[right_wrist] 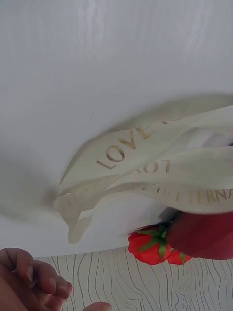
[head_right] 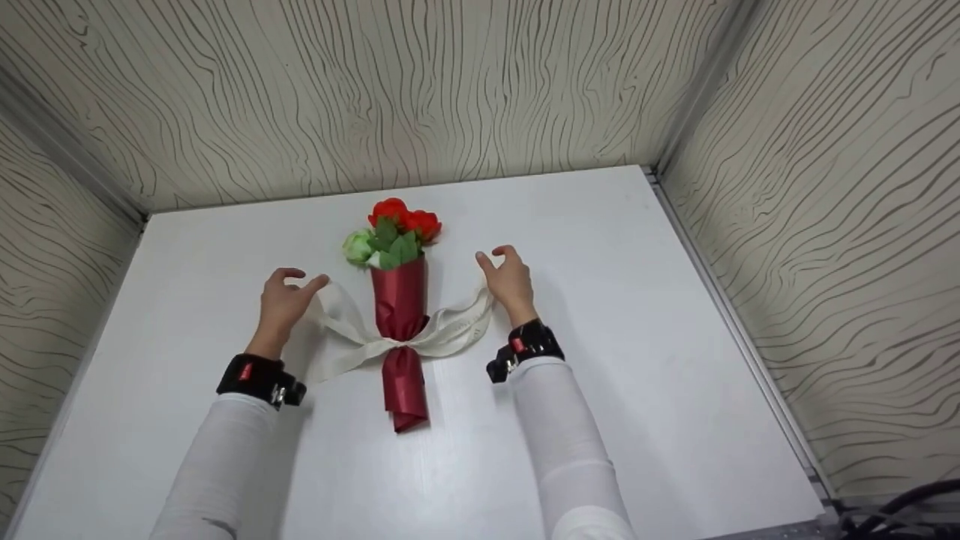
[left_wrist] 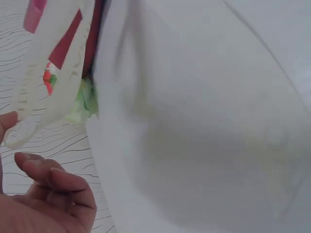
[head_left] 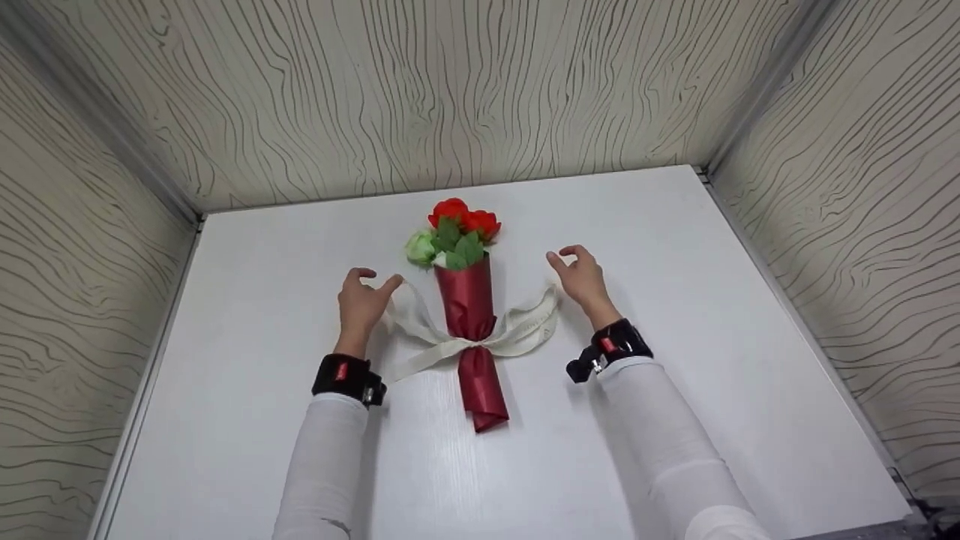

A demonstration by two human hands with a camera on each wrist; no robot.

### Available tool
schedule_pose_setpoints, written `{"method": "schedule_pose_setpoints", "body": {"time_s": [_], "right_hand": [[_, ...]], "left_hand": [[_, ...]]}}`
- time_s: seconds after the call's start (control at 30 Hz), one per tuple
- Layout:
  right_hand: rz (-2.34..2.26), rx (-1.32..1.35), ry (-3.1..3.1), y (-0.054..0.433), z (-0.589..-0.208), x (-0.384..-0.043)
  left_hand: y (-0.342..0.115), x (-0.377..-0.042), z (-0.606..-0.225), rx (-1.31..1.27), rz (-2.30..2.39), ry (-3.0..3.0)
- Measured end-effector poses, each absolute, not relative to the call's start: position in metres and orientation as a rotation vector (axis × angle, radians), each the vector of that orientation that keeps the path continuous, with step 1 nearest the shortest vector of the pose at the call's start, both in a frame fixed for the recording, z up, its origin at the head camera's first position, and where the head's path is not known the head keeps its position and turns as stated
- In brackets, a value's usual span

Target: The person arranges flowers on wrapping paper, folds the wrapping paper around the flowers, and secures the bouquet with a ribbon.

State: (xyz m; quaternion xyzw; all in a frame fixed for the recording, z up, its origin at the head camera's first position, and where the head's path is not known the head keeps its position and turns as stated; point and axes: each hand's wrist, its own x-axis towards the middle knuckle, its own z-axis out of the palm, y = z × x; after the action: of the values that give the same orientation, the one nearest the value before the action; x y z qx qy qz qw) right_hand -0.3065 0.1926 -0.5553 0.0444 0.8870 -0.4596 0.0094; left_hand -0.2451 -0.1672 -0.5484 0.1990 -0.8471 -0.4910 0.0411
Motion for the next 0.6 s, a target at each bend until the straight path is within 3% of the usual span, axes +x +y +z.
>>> {"method": "schedule_pose_setpoints", "body": {"time_s": [0.27,0.6], "right_hand": [[-1.445,0.112,2.787,0.196,-0.552,-0.306],[-1.221,-0.018,2.961,0.215,-0.547,-0.294]], "left_hand": [[-0.175,-0.253,-0.537,0.658,-1.631,-2.356],[-0.188,-0.232,-0.541,0.244,-1.135,-2.695]]}}
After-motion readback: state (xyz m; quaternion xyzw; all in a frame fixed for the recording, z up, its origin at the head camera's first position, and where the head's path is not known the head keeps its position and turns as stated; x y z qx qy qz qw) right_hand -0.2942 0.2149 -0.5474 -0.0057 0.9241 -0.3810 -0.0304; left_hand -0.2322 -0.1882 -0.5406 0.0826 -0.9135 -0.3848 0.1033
